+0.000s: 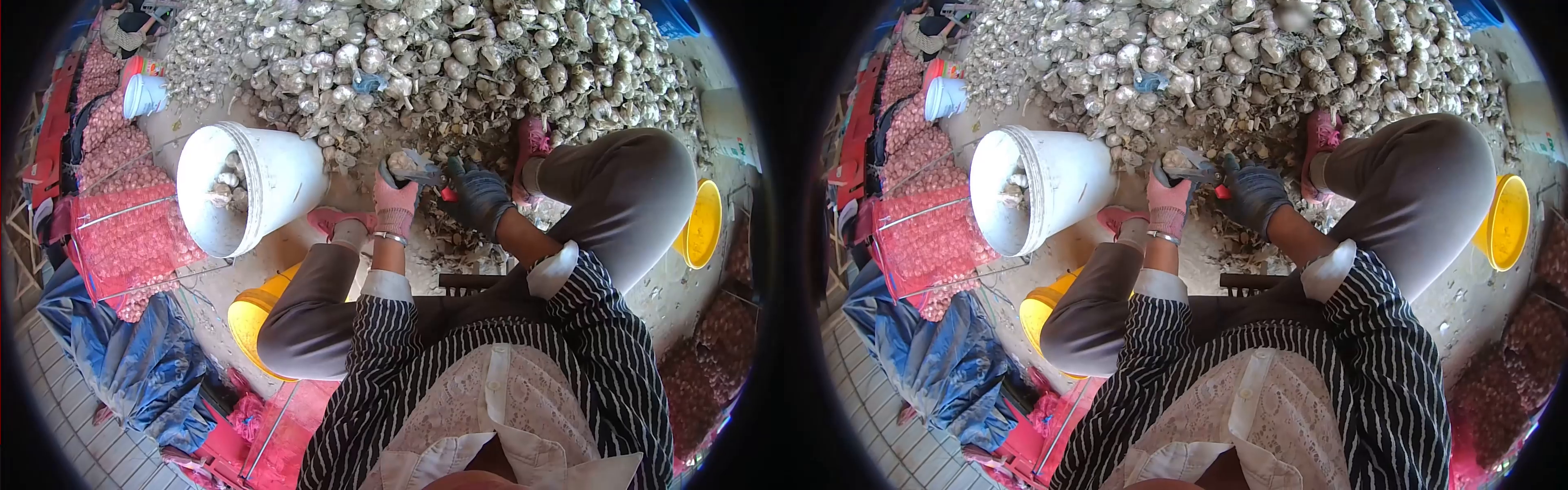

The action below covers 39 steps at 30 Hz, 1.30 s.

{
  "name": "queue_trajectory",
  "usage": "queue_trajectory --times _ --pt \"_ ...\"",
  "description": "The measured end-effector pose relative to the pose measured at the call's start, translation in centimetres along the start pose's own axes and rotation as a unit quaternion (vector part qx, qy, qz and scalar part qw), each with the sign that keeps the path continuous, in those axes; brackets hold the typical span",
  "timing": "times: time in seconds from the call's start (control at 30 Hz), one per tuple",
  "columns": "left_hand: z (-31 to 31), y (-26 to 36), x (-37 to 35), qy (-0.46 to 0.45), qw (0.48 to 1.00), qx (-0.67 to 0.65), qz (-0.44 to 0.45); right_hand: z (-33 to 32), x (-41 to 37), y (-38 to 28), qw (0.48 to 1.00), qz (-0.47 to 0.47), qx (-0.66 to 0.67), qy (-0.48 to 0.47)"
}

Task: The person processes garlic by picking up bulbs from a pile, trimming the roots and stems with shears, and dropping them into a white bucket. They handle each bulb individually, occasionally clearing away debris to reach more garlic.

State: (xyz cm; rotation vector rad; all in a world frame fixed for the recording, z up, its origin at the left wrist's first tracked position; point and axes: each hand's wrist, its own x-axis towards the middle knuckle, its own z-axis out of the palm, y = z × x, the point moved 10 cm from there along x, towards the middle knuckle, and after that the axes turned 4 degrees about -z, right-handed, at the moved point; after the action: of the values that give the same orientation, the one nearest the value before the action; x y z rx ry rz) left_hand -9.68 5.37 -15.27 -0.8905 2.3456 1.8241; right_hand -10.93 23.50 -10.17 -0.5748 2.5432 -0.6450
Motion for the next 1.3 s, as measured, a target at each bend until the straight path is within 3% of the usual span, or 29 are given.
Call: queue_trajectory --times 0.1,0.17,0.23,0.33,0.5,0.57,0.6,0.67,0.7,0.73,0.77,0.83,0.93,1.0,1.07,1.1,1.17,1.2,1.23,1.3 --pt "-0.4 1.1 -1.1 0.016 0.995 0.093 -0.023 2.1 -0.3 0.2 0.998 -0.001 0.042 -0.040" --pt "1.0 1.3 -1.1 -0.037 0.993 0.108 -0.015 3.5 -0.5 0.5 0.995 0.006 0.080 -0.054" --pt "1.4 2.4 -1.8 -0.044 0.989 0.138 -0.007 3.3 -0.6 0.8 0.995 -0.007 0.096 -0.003" --pt "1.6 3.8 -2.8 -0.040 0.985 0.168 0.002 5.5 -0.2 2.4 0.992 0.031 0.091 -0.077" --pt "1.2 1.1 -2.4 -0.039 0.977 0.208 -0.017 6.5 0.8 4.5 0.994 0.042 0.060 -0.085" --pt "3.0 2.0 -3.2 -0.124 0.981 0.111 0.103 6.8 1.0 6.0 0.993 0.059 0.048 -0.090" --pt "3.1 2.6 -3.6 -0.125 0.980 0.113 0.104 7.6 0.6 6.9 0.990 0.080 0.030 -0.116" --pt "3.0 3.5 -3.7 -0.129 0.986 -0.098 0.047 8.7 0.2 7.2 0.986 0.090 0.002 -0.140" --pt "2.7 1.4 -3.0 -0.152 0.965 -0.212 -0.015 8.3 -0.1 6.5 0.989 0.091 0.044 -0.105" --pt "1.9 0.8 -2.6 -0.146 0.965 -0.217 -0.008 7.6 -0.5 5.6 0.990 0.090 0.086 -0.070" --pt "1.2 -0.3 -2.1 -0.144 0.913 -0.378 -0.048 7.4 -1.0 4.7 0.991 0.083 0.081 -0.067" --pt "0.4 -1.6 -1.6 -0.154 0.754 -0.621 -0.148 7.3 -2.4 2.8 0.955 0.088 0.277 -0.051" --pt "0.0 -0.3 -2.8 -0.138 0.722 -0.658 -0.165 8.1 -3.1 1.1 0.939 0.046 0.339 -0.040" --pt "0.8 -0.5 -3.6 -0.136 0.749 -0.627 -0.167 6.6 -3.4 0.2 0.939 0.052 0.339 -0.026" --pt "1.4 -1.5 -4.5 -0.128 0.842 -0.488 -0.188 5.4 -3.3 0.0 0.938 0.059 0.341 -0.013" --pt "1.9 -1.4 -4.9 -0.180 0.906 -0.351 -0.154 5.9 -2.9 0.2 0.938 0.066 0.338 -0.038" --pt "1.8 -2.3 -5.3 -0.164 0.936 -0.282 -0.130 6.8 -2.6 0.5 0.937 0.069 0.336 -0.063" --pt "1.5 -2.0 -5.3 -0.147 0.960 -0.214 -0.105 8.7 -3.1 2.0 0.916 0.144 0.364 -0.087" --pt "1.1 -1.2 -5.2 -0.146 0.960 -0.214 -0.102 10.2 -3.7 3.4 0.889 0.216 0.389 -0.111" --pt "-1.7 0.7 -4.1 -0.068 0.901 -0.416 -0.102 10.2 -3.4 4.4 0.905 0.200 0.365 -0.083"
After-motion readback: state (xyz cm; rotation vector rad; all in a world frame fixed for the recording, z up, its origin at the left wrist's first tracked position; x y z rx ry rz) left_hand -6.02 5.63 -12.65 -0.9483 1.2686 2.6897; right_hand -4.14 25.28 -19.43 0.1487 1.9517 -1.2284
